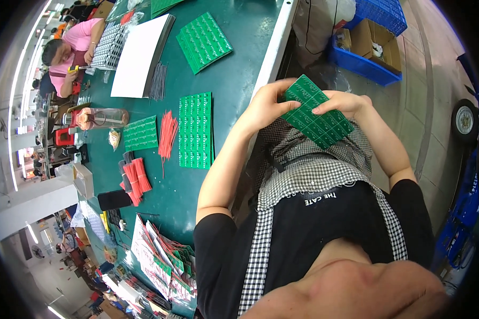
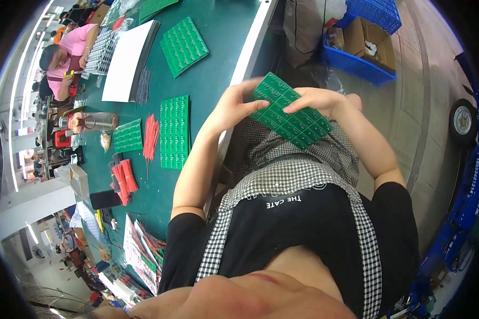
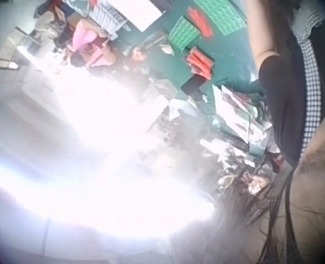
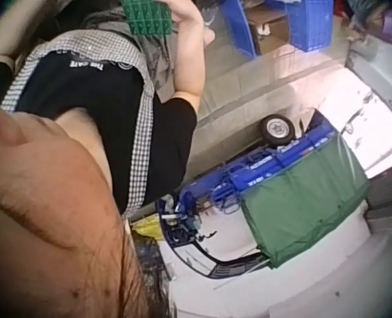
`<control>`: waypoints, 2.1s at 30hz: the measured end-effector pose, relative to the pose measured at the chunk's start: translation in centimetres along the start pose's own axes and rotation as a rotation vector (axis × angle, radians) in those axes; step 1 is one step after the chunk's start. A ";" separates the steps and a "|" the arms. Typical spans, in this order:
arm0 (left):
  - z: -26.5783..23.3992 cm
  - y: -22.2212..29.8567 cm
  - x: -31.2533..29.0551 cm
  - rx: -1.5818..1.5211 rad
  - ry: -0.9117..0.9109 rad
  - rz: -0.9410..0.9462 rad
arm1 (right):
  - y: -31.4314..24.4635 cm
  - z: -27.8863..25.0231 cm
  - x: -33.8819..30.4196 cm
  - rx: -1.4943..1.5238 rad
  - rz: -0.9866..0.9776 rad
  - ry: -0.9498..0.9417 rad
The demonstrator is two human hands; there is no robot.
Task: Separating and stacking LED PCB strips at a factory workbench.
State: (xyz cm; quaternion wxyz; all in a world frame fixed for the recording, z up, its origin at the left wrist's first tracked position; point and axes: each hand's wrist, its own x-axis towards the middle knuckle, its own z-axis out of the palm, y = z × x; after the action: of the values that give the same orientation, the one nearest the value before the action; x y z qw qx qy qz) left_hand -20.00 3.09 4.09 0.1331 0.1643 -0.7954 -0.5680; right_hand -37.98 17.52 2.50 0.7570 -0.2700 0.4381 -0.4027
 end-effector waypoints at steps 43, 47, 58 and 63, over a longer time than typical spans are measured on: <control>-0.5 -5.1 1.8 0.558 0.218 0.122 | 3.3 0.2 6.7 0.662 -0.501 0.515; -0.5 -5.0 1.8 0.563 0.218 0.115 | 3.1 0.5 6.8 0.660 -0.514 0.539; -0.6 -5.6 2.0 0.416 0.217 0.112 | 3.3 0.8 8.1 0.698 -0.560 0.522; -0.6 -5.1 1.8 0.427 0.216 0.106 | 3.2 0.7 6.9 0.711 -0.536 0.471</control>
State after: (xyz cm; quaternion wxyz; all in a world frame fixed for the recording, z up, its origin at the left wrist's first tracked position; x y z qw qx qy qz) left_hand -20.85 0.31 -0.54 0.2093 0.2067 -0.8861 -0.3581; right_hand -34.17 13.41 -2.69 0.5526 -0.0003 0.3480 -0.7573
